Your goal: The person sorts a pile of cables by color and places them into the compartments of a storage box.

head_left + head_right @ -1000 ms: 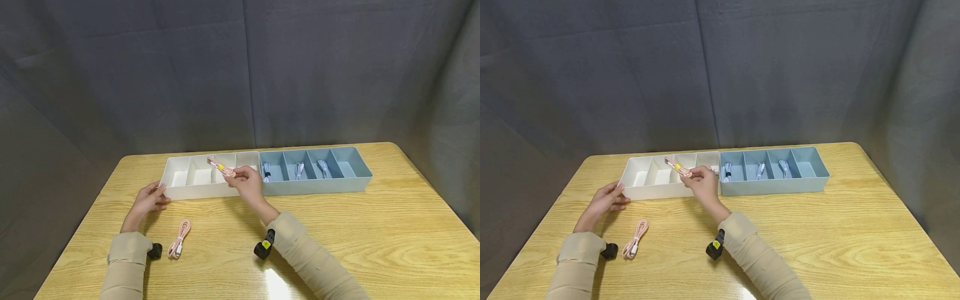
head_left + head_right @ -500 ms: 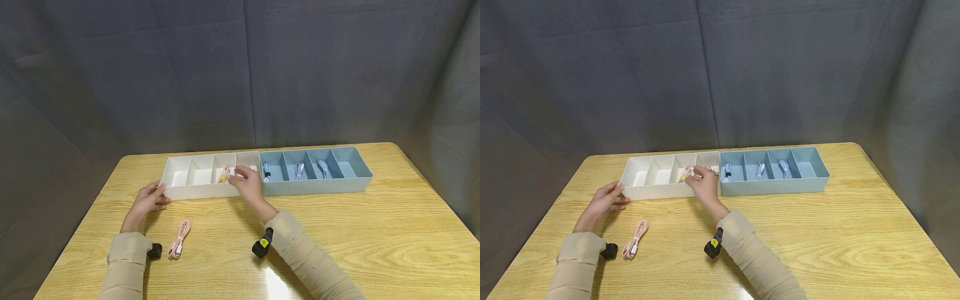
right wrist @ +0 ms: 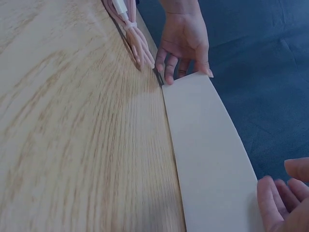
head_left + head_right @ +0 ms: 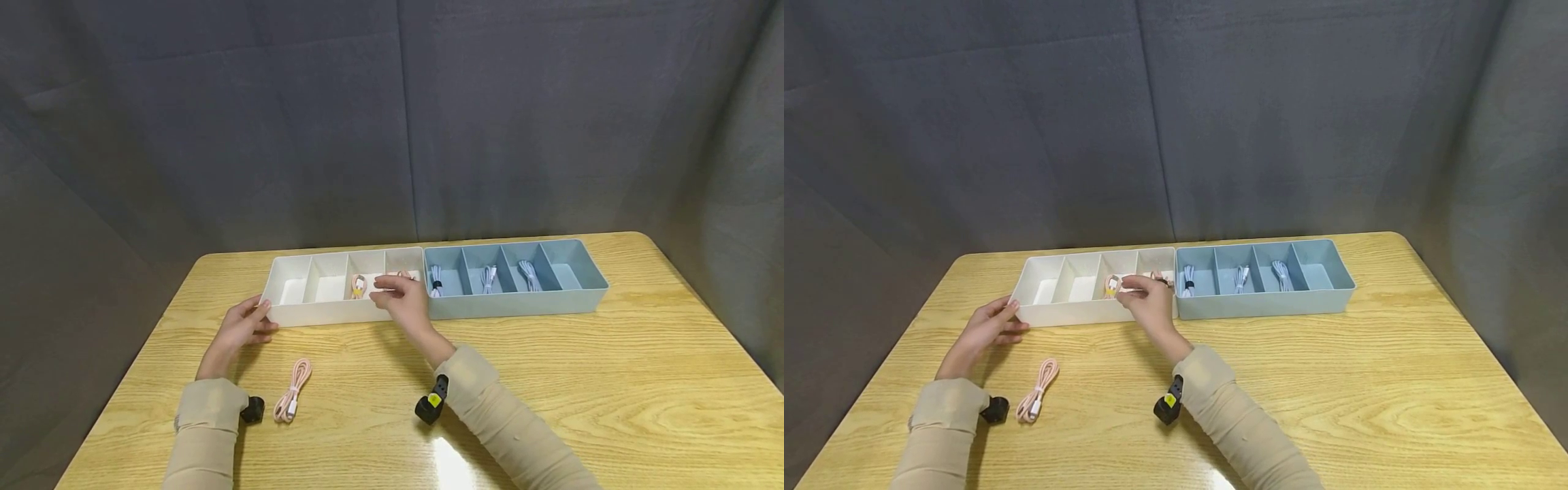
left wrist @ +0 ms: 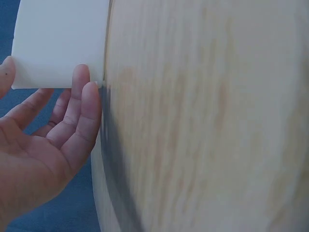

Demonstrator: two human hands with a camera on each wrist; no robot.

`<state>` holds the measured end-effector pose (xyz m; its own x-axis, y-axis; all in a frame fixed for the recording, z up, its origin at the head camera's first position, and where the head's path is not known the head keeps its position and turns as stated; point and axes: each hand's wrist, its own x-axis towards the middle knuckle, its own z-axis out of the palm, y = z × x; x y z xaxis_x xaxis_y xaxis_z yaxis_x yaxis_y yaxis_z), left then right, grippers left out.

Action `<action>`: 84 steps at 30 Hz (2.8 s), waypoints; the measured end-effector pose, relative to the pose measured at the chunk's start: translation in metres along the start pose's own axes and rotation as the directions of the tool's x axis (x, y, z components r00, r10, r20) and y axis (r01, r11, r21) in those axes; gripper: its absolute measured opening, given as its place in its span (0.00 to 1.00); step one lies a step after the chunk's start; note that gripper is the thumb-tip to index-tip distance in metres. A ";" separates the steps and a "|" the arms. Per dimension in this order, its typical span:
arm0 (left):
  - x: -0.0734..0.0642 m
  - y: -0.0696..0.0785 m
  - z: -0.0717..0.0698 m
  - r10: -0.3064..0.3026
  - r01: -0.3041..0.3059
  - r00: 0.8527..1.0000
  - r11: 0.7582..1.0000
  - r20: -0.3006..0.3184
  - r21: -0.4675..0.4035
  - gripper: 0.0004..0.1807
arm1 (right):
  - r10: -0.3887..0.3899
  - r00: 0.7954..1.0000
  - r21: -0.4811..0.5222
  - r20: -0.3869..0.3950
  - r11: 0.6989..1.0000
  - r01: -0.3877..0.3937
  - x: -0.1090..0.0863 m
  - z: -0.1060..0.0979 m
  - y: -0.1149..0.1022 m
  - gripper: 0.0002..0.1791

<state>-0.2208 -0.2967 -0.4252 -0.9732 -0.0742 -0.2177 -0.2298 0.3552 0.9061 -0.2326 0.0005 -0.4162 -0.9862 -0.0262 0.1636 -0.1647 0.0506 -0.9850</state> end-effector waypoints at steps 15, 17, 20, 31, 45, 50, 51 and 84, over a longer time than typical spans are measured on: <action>0.016 -0.020 -0.011 0.030 -0.030 0.998 0.999 0.054 -0.013 0.43 | 0.034 0.943 -0.083 0.331 0.997 -0.007 -0.012 0.004 -0.011 0.13; 0.021 -0.025 -0.013 0.046 -0.046 0.997 0.999 0.062 -0.010 0.43 | 0.051 0.927 -0.079 0.372 0.997 -0.023 -0.016 0.005 -0.020 0.14; 0.024 -0.028 -0.015 0.071 -0.071 0.995 0.998 0.070 -0.002 0.43 | 0.061 0.909 -0.082 0.413 0.996 -0.030 -0.021 0.006 -0.029 0.14; 0.032 -0.033 -0.016 0.039 -0.039 0.996 0.999 0.079 -0.007 0.45 | 0.089 0.861 -0.125 0.501 0.992 -0.029 -0.011 0.023 0.003 0.19; 0.041 -0.042 -0.017 0.047 -0.047 0.996 0.999 0.076 0.004 0.46 | 0.071 0.781 -0.142 0.620 0.990 0.023 -0.009 0.041 0.010 0.22; 0.039 -0.041 -0.018 0.060 -0.061 0.995 0.998 0.078 0.008 0.49 | 0.086 0.755 -0.151 0.651 0.988 0.018 -0.009 0.047 0.010 0.23; 0.038 -0.041 -0.018 0.062 -0.063 0.995 0.998 0.079 0.007 0.49 | 0.089 0.750 -0.151 0.656 0.988 0.014 -0.009 0.048 0.011 0.23; 0.030 -0.032 -0.016 0.037 -0.038 0.997 0.999 0.070 0.012 0.46 | 0.295 0.564 -0.373 0.771 0.927 0.025 -0.001 0.080 0.021 0.31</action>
<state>-0.2426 -0.3250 -0.4549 -0.9779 0.0048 -0.2089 -0.1924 0.3688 0.9094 -0.2339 -0.0784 -0.4411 -0.5912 -0.7698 -0.2405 -0.1836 0.4188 -0.8893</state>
